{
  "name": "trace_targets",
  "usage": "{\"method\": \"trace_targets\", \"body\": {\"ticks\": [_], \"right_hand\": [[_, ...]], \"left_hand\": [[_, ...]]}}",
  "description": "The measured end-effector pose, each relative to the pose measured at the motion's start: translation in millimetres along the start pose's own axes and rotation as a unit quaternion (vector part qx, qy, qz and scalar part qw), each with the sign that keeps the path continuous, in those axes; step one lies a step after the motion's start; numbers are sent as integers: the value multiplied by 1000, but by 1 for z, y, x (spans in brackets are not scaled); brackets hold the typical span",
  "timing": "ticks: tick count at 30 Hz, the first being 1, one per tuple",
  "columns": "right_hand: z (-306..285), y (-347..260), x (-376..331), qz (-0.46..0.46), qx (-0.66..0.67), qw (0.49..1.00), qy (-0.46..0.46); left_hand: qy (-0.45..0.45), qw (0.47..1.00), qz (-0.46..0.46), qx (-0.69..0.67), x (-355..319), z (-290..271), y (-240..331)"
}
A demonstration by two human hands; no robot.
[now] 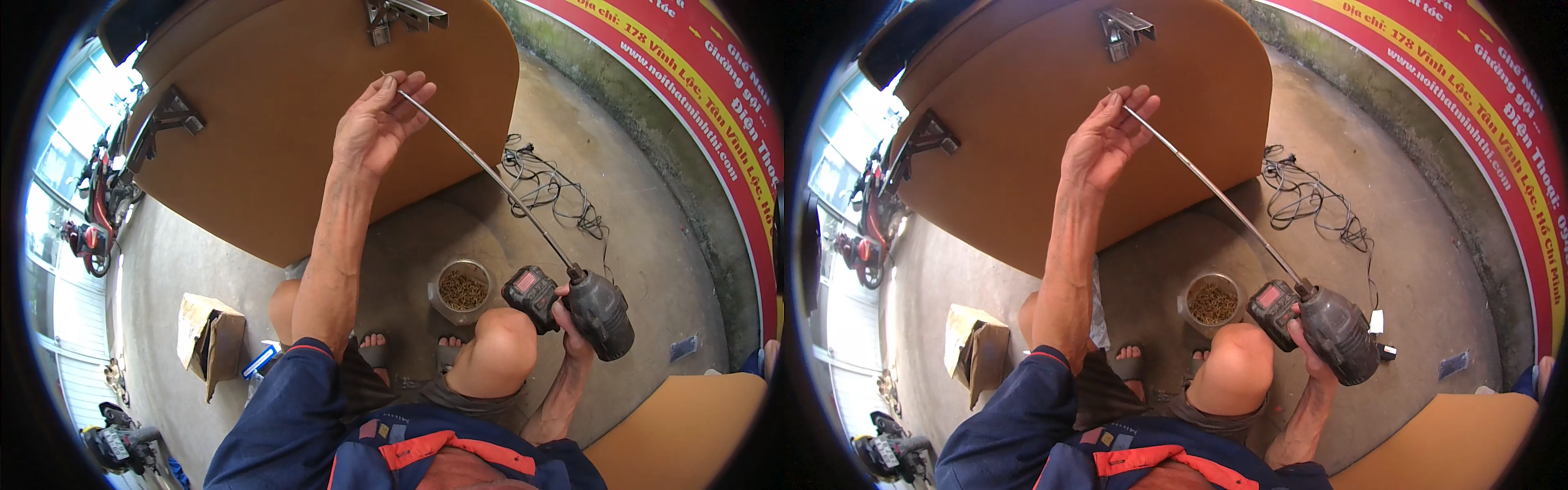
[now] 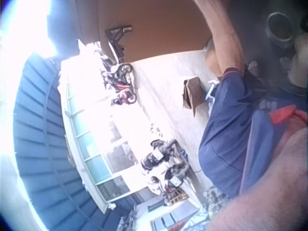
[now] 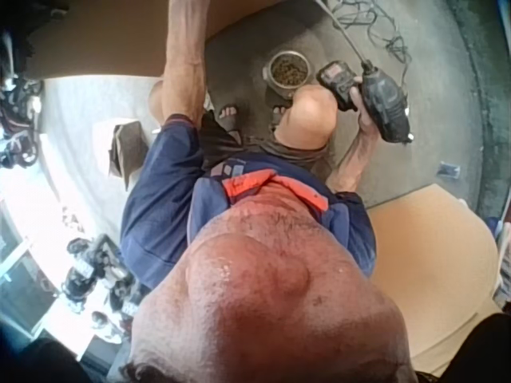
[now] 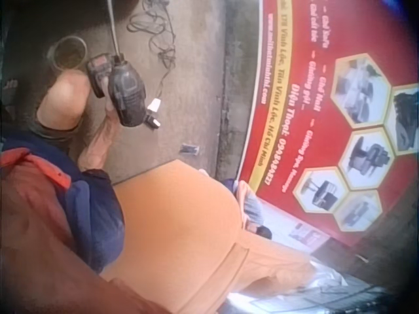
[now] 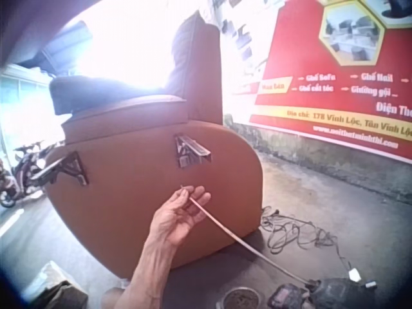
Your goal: The person attaches metal brackets to the underside of a brown chair using a cordless drill and screws. They position the brackets, align the chair parts, and drive screws to secure the components.
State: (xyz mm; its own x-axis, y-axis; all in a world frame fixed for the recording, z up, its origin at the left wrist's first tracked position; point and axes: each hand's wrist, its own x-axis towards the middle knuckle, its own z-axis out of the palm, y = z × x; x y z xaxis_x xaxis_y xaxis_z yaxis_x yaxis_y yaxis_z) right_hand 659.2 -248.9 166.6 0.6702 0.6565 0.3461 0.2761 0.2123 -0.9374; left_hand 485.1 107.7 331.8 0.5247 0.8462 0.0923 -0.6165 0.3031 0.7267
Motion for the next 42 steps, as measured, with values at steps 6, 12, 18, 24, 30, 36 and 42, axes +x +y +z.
{"method": "trace_targets", "body": {"ticks": [6,12,18,24,30,36,42], "right_hand": [[10,-11,5,8,2,1000,1],[15,-10,6,35,8,999,3],[18,-12,8,34,-2,999,-8],[18,-7,10,-82,-164,983,-34],[23,-6,18,-130,-238,962,-23],[63,-31,47,-118,-154,981,16],[87,-70,73,-131,-110,985,-1]], "left_hand": [[33,984,-62,-166,8,1,1],[7,965,-82,-249,17,0,1],[-20,968,-83,-235,23,-1,3],[-103,975,-41,-193,35,2,13],[-51,994,-33,-91,53,5,18],[44,975,-23,-214,107,12,16],[63,957,-14,-282,122,10,19]]}}
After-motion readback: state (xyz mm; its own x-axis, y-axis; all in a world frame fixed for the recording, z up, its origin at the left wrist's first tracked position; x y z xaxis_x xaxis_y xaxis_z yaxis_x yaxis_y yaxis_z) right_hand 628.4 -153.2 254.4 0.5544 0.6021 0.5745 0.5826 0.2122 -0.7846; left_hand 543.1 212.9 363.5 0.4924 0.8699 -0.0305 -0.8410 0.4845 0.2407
